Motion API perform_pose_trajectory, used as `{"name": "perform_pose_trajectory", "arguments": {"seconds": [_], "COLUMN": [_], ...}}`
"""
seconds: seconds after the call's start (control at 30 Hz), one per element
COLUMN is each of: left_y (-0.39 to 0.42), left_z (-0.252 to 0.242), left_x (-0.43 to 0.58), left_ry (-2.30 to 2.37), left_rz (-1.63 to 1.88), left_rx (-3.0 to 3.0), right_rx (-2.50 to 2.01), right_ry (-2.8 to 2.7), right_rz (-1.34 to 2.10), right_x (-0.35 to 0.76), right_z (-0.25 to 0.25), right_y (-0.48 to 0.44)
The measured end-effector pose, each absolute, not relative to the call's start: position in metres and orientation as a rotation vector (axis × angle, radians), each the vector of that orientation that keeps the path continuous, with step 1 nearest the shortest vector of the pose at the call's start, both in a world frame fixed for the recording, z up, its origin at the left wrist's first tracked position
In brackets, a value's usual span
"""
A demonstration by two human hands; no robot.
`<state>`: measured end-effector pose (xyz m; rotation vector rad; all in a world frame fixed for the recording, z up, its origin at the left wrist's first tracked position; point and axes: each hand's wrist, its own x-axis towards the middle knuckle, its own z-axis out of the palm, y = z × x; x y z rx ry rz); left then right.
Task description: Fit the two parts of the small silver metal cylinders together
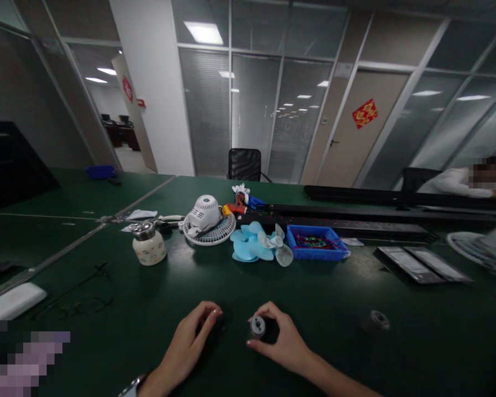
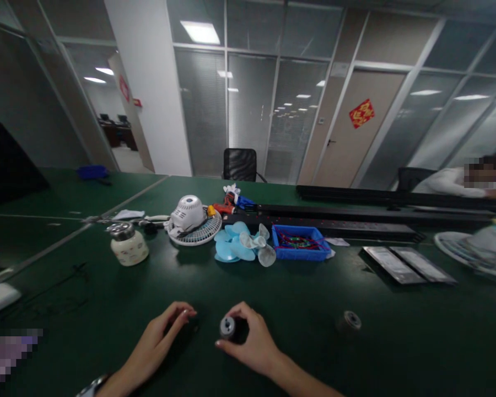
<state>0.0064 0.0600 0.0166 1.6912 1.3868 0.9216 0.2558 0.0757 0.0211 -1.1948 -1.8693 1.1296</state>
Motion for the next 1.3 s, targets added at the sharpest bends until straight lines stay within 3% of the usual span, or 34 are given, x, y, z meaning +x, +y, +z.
{"name": "perform_pose_trajectory", "arguments": {"seconds": [0.57,0.97,1.07,1.23,1.3], "left_y": [0.063,0.064,0.064,0.064,0.064], "left_z": [0.011,0.013,0.012,0.011,0.010], "left_x": [0.003,0.005,0.005,0.004,0.003], "left_ry": [1.371,1.385,1.378,1.390,1.408], "left_rz": [0.898,0.905,0.917,0.914,0.925], "left_rx": [1.635,1.626,1.633,1.637,1.638], "right_rx": [-1.303,-1.536,-1.565,-1.438,-1.318], "right_ry": [-1.751,-1.099,-1.132,-1.474,-1.809], "right_rz": [1.087,0.475,0.403,-0.126,-0.064], "right_x": [0.265,0.384,0.383,0.343,0.318], "right_z": [0.018,-0.029,-0.026,-0.002,0.009], "right_y": [0.079,0.126,0.123,0.095,0.085]}}
